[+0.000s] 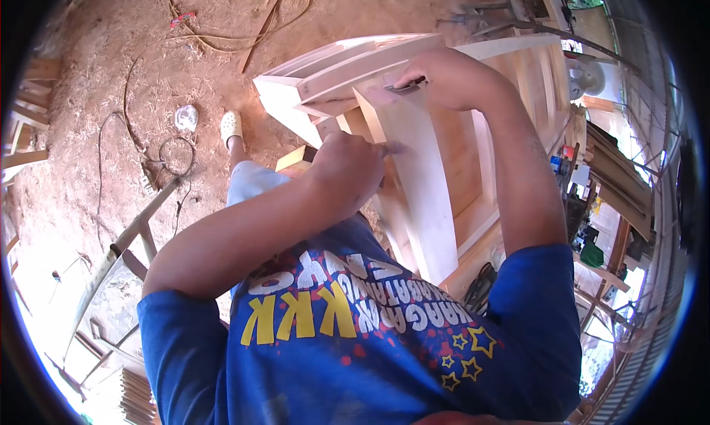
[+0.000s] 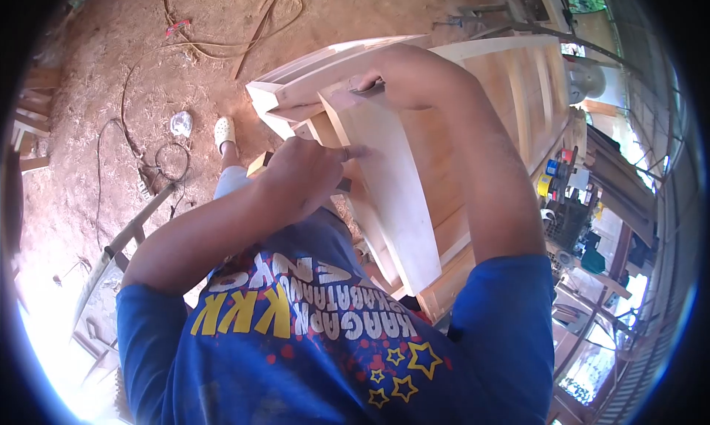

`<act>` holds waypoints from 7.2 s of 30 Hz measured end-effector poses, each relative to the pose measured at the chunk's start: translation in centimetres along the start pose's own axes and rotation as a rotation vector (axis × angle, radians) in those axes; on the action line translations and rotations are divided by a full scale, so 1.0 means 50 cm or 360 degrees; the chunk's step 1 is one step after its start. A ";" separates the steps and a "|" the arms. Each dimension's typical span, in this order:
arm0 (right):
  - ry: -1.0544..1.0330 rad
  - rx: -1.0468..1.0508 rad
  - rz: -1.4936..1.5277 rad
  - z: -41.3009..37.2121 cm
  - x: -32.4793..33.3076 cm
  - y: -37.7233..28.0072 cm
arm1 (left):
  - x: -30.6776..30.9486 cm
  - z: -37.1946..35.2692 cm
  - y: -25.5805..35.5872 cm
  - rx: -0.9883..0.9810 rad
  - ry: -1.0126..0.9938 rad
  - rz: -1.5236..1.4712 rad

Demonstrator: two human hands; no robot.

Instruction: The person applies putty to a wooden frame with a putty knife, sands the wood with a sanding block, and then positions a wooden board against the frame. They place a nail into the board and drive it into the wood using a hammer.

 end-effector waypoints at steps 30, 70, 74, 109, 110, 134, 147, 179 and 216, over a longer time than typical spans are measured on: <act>0.0030 -0.0063 0.0061 0.016 -0.014 -0.042 | -0.009 0.004 -0.007 0.0006 0.0069 -0.0042; -0.0123 -0.0274 -0.0362 0.009 -0.037 -0.098 | -0.045 0.012 0.013 -0.0080 0.0066 -0.0091; 0.0046 -0.0322 -0.0407 -0.007 -0.060 -0.118 | -0.039 0.009 0.012 -0.0089 0.0001 -0.0034; 0.1642 -0.0640 0.1068 -0.299 -0.360 0.127 | 0.020 -0.187 -0.307 0.0772 0.0398 -0.1000; 0.1679 -0.0561 0.0986 -0.293 -0.355 0.121 | 0.021 -0.211 -0.340 0.0899 0.0493 -0.0957; 0.1704 -0.0720 0.0493 -0.219 -0.231 0.104 | 0.051 -0.302 -0.615 0.1300 0.1205 -0.1843; 0.1281 0.0220 0.1629 -0.086 0.043 -0.154 | 0.114 -0.129 -0.494 0.0618 0.1063 -0.3213; 0.2543 -0.0405 0.0956 0.074 0.158 -0.372 | 0.486 0.124 -0.528 0.0035 0.0391 -0.2392; 0.3099 -0.1298 0.1622 0.359 0.325 -0.223 | 0.707 0.412 -0.607 -0.1070 0.0417 -0.1390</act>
Point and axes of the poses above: each hand's wrist, its own z-axis towards the middle knuckle, its own x-axis out of the back of the hand, y = z × x, the point moved 7 cm from there along z, towards the middle knuckle, and after that the axes turned 10 degrees about x, right-handed, at the moved point
